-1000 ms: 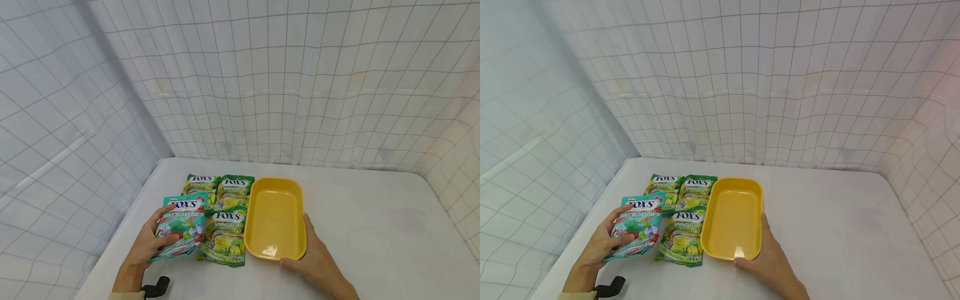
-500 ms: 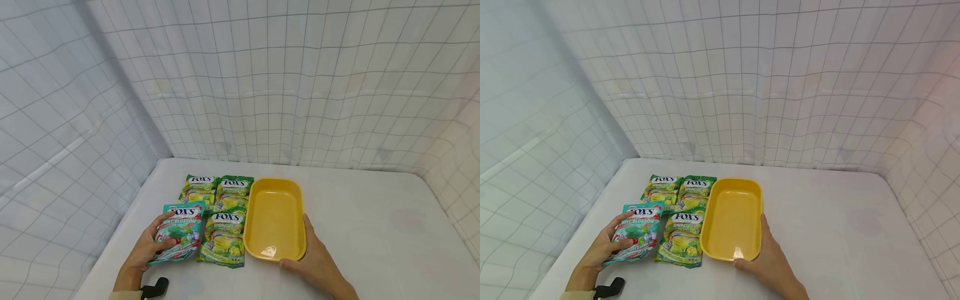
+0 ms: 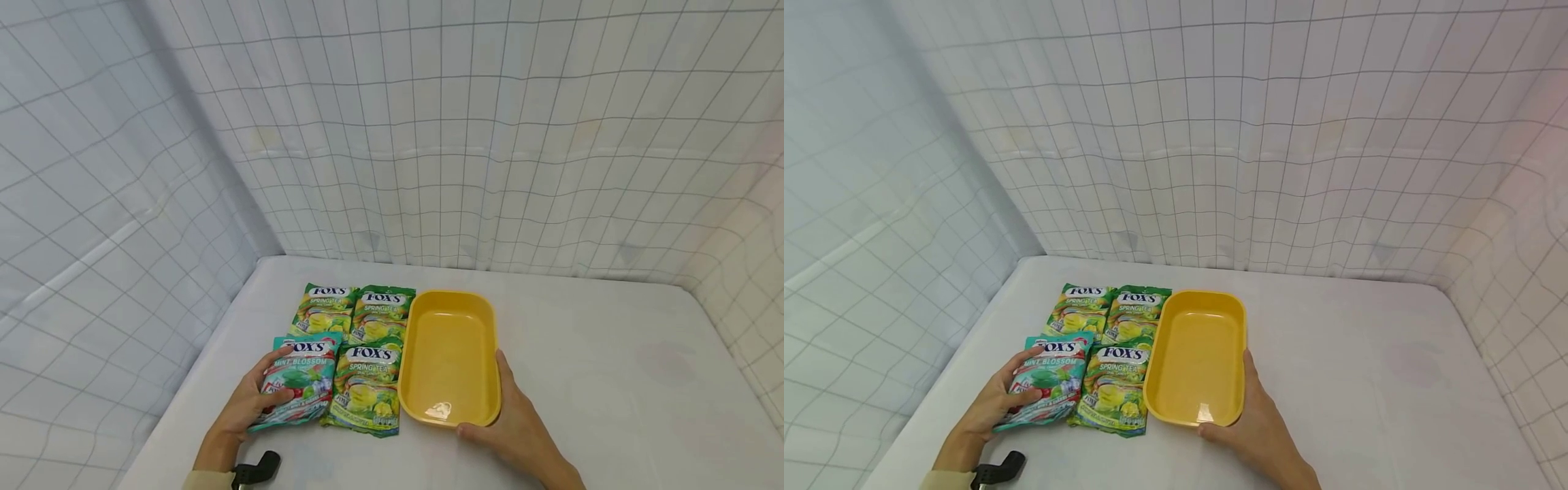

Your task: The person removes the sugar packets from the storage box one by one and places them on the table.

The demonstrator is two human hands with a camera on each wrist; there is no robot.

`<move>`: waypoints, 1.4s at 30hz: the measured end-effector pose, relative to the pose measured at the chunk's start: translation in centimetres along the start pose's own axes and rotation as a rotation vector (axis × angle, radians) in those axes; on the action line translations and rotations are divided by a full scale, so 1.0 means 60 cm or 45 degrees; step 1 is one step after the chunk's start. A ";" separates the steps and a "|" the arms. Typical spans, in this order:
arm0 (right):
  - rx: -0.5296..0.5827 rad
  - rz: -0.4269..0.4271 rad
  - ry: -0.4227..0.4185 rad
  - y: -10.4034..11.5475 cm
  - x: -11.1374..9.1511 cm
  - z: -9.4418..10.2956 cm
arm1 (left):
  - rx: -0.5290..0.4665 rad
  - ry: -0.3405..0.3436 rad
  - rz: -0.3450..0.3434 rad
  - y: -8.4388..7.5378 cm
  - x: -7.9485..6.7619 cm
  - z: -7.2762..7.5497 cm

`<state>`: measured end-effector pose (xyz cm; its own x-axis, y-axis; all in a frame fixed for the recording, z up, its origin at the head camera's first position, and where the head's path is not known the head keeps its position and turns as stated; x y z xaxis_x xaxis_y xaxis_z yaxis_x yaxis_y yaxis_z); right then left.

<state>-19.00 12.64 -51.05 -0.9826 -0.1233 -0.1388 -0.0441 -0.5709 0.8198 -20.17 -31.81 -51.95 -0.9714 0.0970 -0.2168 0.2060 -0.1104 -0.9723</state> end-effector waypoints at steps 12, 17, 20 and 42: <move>0.008 0.013 -0.002 0.000 -0.001 0.005 | 0.093 -0.064 0.060 -0.001 0.004 -0.003; 0.012 0.015 0.001 -0.002 -0.002 0.005 | 0.218 -0.074 0.049 -0.005 0.006 -0.002; 0.010 0.011 0.000 -0.002 -0.003 0.006 | 0.307 -0.073 0.033 -0.013 0.007 -0.001; -0.001 0.007 0.003 0.004 0.004 0.001 | 0.606 -0.126 0.006 -0.045 -0.001 0.001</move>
<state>-19.25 12.53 -50.82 -0.9825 -0.1279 -0.1356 -0.0388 -0.5712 0.8199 -20.69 -31.57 -49.28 -0.9819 0.0036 -0.1891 0.1556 -0.5533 -0.8183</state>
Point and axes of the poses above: each hand's wrist, its own x-axis towards the middle knuckle, its own z-axis out of the back of the hand, y = z × x, the point moved 10 cm from there along x, towards the middle knuckle, and after that the axes turned 2 degrees about x, right-handed, at the moved point
